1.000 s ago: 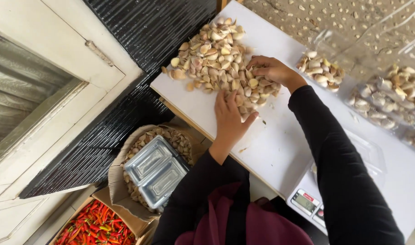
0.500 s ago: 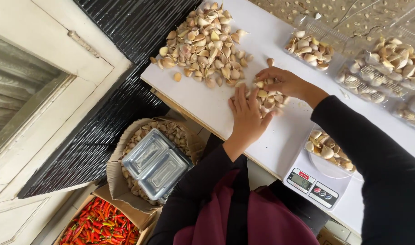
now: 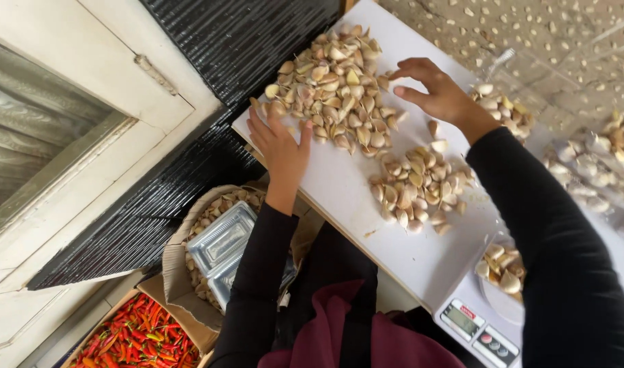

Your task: The person picks up garlic cloves by hand, places them into a plastic container on a digital scale, and monitors the weight.

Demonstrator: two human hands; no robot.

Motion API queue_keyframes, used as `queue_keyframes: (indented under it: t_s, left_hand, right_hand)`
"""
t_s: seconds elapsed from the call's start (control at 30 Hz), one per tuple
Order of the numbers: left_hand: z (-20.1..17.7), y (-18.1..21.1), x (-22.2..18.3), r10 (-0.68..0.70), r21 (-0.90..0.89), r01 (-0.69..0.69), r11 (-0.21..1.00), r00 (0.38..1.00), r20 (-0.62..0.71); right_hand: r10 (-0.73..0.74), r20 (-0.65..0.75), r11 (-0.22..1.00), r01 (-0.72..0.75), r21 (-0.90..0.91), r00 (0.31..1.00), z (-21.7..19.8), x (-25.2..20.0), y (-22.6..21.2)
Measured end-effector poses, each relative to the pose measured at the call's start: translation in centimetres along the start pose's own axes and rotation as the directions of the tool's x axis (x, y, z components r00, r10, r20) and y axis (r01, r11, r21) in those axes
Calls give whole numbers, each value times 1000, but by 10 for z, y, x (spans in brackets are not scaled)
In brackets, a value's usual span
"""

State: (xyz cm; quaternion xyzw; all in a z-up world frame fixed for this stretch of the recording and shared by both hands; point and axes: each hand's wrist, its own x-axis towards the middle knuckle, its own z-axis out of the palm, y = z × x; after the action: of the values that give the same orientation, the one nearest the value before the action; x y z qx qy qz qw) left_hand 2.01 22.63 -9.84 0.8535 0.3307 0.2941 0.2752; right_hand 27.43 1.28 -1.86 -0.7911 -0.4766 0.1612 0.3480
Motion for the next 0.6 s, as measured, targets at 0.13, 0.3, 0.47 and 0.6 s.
queue_keyframes:
  t_s: [0.13, 0.3, 0.47, 0.6]
  left_hand:
    - [9, -2, 32, 139, 126, -118, 985, 974, -178]
    - [11, 4, 43, 161, 169, -115, 979, 943, -293]
    - [25, -5, 47, 99, 132, -72, 989, 972, -213]
    - [28, -4, 47, 96, 150, -71, 986, 981, -167]
  right_hand:
    - [80, 22, 997, -79, -23, 997, 3, 53, -25]
    - [150, -13, 988, -150, 39, 989, 2, 103, -46]
    - [46, -1, 999, -46, -11, 999, 21, 150, -8]
    - [-39, 44, 998, 41, -51, 998, 42, 171, 2]
